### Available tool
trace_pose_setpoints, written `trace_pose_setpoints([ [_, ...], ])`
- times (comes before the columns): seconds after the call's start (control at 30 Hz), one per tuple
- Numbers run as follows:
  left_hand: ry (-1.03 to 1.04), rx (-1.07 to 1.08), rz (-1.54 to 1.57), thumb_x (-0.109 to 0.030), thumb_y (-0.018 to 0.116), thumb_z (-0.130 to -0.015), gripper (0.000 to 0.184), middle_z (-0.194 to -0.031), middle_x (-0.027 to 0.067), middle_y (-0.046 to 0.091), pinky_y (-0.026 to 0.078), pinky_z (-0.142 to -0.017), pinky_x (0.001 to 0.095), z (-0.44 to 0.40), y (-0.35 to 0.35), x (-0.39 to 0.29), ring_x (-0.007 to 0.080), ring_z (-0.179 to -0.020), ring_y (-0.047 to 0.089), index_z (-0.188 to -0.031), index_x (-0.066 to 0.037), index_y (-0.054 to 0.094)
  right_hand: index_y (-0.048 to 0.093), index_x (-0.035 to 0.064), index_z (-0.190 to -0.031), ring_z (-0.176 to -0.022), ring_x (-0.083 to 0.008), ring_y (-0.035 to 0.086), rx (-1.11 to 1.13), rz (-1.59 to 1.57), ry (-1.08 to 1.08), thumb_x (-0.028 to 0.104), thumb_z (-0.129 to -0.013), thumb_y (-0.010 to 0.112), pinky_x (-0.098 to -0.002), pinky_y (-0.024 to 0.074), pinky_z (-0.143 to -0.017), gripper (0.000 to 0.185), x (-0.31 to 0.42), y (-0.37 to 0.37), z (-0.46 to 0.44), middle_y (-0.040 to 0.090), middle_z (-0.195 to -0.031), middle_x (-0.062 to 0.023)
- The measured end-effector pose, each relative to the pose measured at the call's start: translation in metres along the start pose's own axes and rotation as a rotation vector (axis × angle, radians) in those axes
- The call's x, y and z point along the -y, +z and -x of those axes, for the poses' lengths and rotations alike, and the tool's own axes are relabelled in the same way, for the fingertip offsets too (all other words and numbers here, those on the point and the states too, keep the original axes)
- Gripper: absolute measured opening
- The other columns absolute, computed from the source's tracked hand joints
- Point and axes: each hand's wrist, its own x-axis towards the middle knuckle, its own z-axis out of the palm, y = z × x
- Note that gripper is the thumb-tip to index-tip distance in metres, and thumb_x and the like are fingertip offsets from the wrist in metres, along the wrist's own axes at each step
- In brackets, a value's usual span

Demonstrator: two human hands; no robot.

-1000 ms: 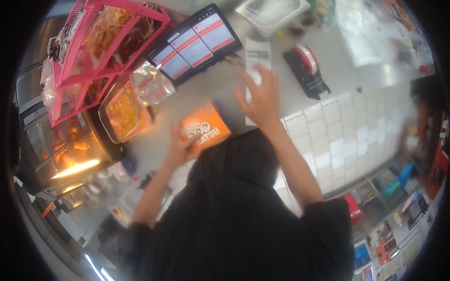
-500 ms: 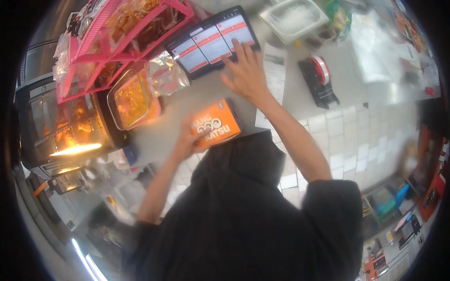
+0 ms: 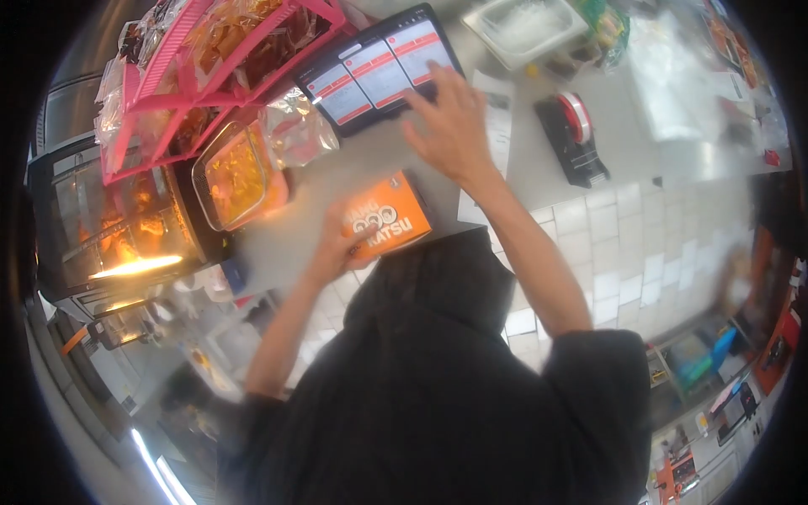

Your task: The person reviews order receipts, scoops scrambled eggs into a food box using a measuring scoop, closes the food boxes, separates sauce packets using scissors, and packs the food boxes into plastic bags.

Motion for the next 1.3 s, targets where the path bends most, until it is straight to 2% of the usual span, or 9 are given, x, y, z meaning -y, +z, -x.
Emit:
trace_pose_setpoints([
  [0.13, 0.002, 0.015, -0.141, -0.028, 0.086, -0.062, 0.065, -0.15, 0.0231, 0.027, 0.011, -0.113, 0.0687, -0.009, -0.014, -0.019, 0.0437, -0.141, 0.025, -0.123, -0.027, 0.062, 0.072, 0.0075, -0.104, -0.103, -0.0288, 0.062, -0.387, 0.112, 0.253, 0.006, -0.081, 0.07, -0.037, 0.047, -0.09, 0.023, -0.035, -0.086, 0.026, 0.066, -0.112, -0.0134],
  [0.2, -0.006, -0.008, -0.125, -0.027, 0.085, -0.062, 0.06, -0.15, 0.0231, 0.028, 0.01, -0.112, 0.0689, -0.017, -0.01, -0.029, 0.043, -0.141, 0.026, -0.118, -0.023, 0.063, 0.07, 0.0061, -0.098, -0.109, -0.0278, 0.059, -0.51, 0.311, 0.462, 0.017, -0.089, 0.067, -0.0373, 0.046, -0.091, 0.014, -0.076, -0.131, 0.061, 0.064, -0.114, -0.012],
  [0.27, -0.011, -0.031, -0.115, -0.025, 0.085, -0.063, 0.055, -0.15, 0.0231, 0.028, 0.01, -0.112, 0.0692, -0.026, -0.007, -0.036, 0.0422, -0.141, 0.027, -0.113, -0.019, 0.064, 0.07, 0.0063, -0.105, -0.111, -0.0259, 0.057, -0.427, 0.387, 0.651, 0.027, -0.096, 0.06, -0.0373, 0.0452, -0.093, 0.024, -0.108, -0.158, 0.097, 0.063, -0.116, -0.0097],
  [0.33, -0.024, -0.032, -0.078, -0.026, 0.085, -0.064, 0.049, -0.15, 0.0225, 0.03, 0.012, -0.113, 0.0682, -0.037, -0.006, -0.038, 0.0409, -0.14, 0.028, -0.107, -0.013, 0.064, 0.068, 0.0053, -0.11, -0.11, -0.0204, 0.056, 0.084, -0.256, 1.061, 0.037, -0.099, 0.055, -0.0359, 0.0459, -0.094, 0.036, -0.124, -0.171, 0.115, 0.062, -0.115, -0.0069],
  [0.7, 0.09, -0.012, -0.065, -0.026, 0.086, -0.065, 0.047, -0.148, 0.0219, 0.032, 0.019, -0.112, 0.0653, -0.065, -0.006, -0.034, 0.0407, -0.138, 0.031, -0.105, -0.013, 0.065, 0.065, -0.0014, -0.095, -0.098, -0.0147, 0.059, 0.285, -0.688, 1.034, 0.027, -0.099, 0.058, -0.0306, 0.0468, -0.095, 0.03, -0.155, -0.17, 0.124, 0.06, -0.128, -0.0113],
  [0.97, 0.101, -0.04, -0.042, -0.026, 0.086, -0.064, 0.049, -0.148, 0.0221, 0.033, 0.022, -0.11, 0.0625, -0.064, -0.004, -0.032, 0.0403, -0.137, 0.033, -0.106, -0.013, 0.065, 0.069, -0.0011, -0.088, -0.125, -0.023, 0.052, -0.214, -1.203, 1.071, 0.022, -0.098, 0.058, -0.0352, 0.0373, -0.107, 0.028, -0.164, -0.156, 0.198, 0.049, -0.141, -0.0195],
  [1.1, 0.111, -0.055, -0.042, -0.027, 0.086, -0.064, 0.048, -0.148, 0.0222, 0.034, 0.024, -0.109, 0.0595, -0.064, -0.005, -0.032, 0.0398, -0.135, 0.034, -0.105, -0.012, 0.066, 0.071, -0.0006, -0.093, -0.126, -0.0215, 0.051, 0.1, -0.47, 0.95, 0.026, -0.096, 0.059, -0.0335, 0.0403, -0.102, 0.029, -0.138, -0.16, 0.167, 0.057, -0.131, -0.0157],
  [1.17, 0.109, -0.058, -0.047, -0.027, 0.085, -0.064, 0.047, -0.148, 0.0222, 0.035, 0.024, -0.109, 0.0582, -0.062, -0.004, -0.031, 0.0396, -0.135, 0.035, -0.105, -0.012, 0.066, 0.072, 0.0002, -0.099, -0.109, -0.017, 0.06, 0.105, 0.42, 0.739, 0.028, -0.094, 0.06, -0.0298, 0.0457, -0.088, 0.03, -0.144, -0.157, 0.166, 0.067, -0.109, -0.0099],
  [1.3, 0.08, -0.15, -0.044, -0.03, 0.085, -0.065, 0.047, -0.148, 0.0224, 0.036, 0.028, -0.104, 0.0538, -0.064, 0.0, -0.03, 0.0389, -0.134, 0.036, -0.105, -0.013, 0.067, 0.073, 0.0016, -0.101, -0.068, -0.0109, 0.053, -0.012, -0.021, 1.007, 0.024, -0.094, 0.061, -0.0255, 0.0439, -0.064, 0.026, -0.079, -0.159, 0.141, 0.063, -0.073, -0.0009],
])
